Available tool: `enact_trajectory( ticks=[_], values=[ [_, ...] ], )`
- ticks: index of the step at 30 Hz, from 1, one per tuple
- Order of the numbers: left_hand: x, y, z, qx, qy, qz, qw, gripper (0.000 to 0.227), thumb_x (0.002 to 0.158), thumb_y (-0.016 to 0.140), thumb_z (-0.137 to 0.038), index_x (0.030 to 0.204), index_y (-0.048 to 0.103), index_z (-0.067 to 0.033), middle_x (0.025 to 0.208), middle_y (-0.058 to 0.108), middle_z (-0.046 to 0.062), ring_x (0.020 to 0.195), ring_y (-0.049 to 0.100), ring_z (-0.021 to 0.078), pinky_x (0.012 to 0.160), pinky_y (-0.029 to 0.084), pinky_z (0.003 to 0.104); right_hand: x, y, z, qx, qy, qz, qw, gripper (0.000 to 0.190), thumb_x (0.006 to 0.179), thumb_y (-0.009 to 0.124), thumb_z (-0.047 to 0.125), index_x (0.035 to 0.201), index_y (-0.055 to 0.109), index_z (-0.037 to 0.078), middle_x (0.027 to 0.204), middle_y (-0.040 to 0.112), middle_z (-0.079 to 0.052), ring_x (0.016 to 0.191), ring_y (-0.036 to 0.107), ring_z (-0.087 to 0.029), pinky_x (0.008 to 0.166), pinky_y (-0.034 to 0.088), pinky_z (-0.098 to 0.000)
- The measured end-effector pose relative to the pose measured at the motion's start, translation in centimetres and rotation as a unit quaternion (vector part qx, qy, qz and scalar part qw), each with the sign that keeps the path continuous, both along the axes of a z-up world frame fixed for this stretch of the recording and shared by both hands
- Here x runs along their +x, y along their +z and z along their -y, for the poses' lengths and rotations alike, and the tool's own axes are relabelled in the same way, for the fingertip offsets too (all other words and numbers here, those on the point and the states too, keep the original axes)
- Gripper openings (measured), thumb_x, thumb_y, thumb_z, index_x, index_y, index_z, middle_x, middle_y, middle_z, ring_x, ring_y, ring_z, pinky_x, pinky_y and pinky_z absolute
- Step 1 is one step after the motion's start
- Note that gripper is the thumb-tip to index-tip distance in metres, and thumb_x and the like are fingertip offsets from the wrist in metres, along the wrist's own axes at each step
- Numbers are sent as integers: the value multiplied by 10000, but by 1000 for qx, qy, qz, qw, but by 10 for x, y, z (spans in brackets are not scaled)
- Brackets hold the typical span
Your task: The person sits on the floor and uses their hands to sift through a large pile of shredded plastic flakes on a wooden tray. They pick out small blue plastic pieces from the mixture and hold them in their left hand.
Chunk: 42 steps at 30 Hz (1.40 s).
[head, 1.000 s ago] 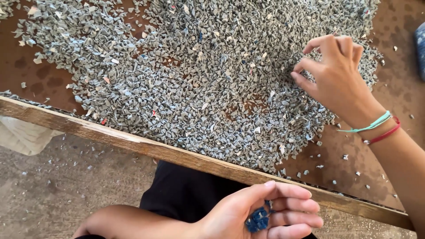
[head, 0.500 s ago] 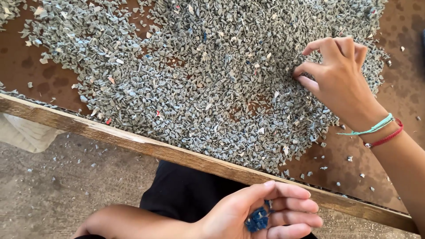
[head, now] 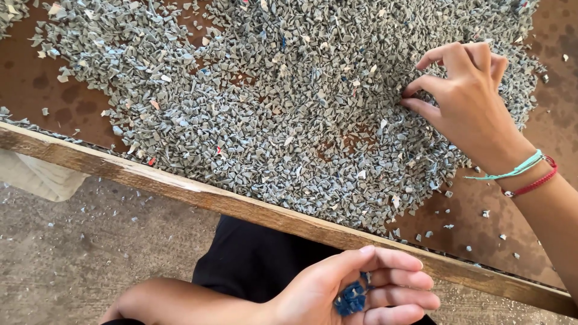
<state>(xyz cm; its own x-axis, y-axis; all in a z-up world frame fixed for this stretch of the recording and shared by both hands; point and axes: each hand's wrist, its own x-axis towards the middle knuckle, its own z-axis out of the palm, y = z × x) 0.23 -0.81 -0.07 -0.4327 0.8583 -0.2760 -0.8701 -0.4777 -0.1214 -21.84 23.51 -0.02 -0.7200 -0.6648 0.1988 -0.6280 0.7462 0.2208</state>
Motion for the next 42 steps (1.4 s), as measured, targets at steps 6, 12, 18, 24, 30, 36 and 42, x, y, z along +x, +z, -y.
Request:
enact_trajectory(
  ticks=[6,12,18,24,30,36,42],
  values=[
    [5,-5,-3,18,2,12,1000,492,1128,455,-417,1404,578,-29,1428,616,181,1406,556,352,1219,467,376,0,-3,4,-11,6,7,1000,174,949,844,295,1049,773,170,1307,585,-76,1160,417,-323,924,314,-447],
    [5,-2,-3,6,-8,17,1000,467,1136,447,-402,1381,589,-30,1410,628,184,1387,572,346,1195,481,365,-5,-7,1,-38,-9,37,999,204,949,855,268,1009,768,94,1230,475,-120,1131,364,-324,954,318,-466],
    [6,0,0,7,6,26,1000,470,1126,453,-390,1379,583,-16,1399,631,177,1397,565,356,1203,479,380,-8,-8,-10,-98,-46,112,988,193,938,828,301,992,769,125,1168,435,-112,1153,332,-315,981,309,-473],
    [6,1,5,-5,19,49,999,460,1114,460,-372,1350,593,0,1366,643,191,1357,591,351,1196,486,396,-11,1,-18,-119,-53,163,978,153,978,771,255,1076,771,138,1132,402,-103,1165,396,-274,1135,201,-440],
    [4,8,9,-31,16,77,996,450,1105,458,-348,1324,605,17,1337,654,205,1334,605,367,1183,493,405,-9,3,-22,-96,-117,186,971,162,1047,692,314,1055,772,174,1177,396,-91,1157,337,-307,1045,270,-535],
    [3,7,10,-33,14,82,996,457,1104,462,-349,1330,608,21,1335,654,210,1336,603,374,1180,495,408,-10,3,-24,-77,-124,174,974,195,1074,658,334,1067,765,172,1194,420,-80,1155,343,-295,1010,263,-478],
    [-2,9,11,-39,11,79,996,458,1092,463,-346,1322,607,23,1333,657,205,1317,616,366,1162,506,405,-4,34,-26,-89,33,166,982,140,1068,655,127,1017,778,83,1093,668,-83,1178,569,-282,1137,348,-457]
  ],
)
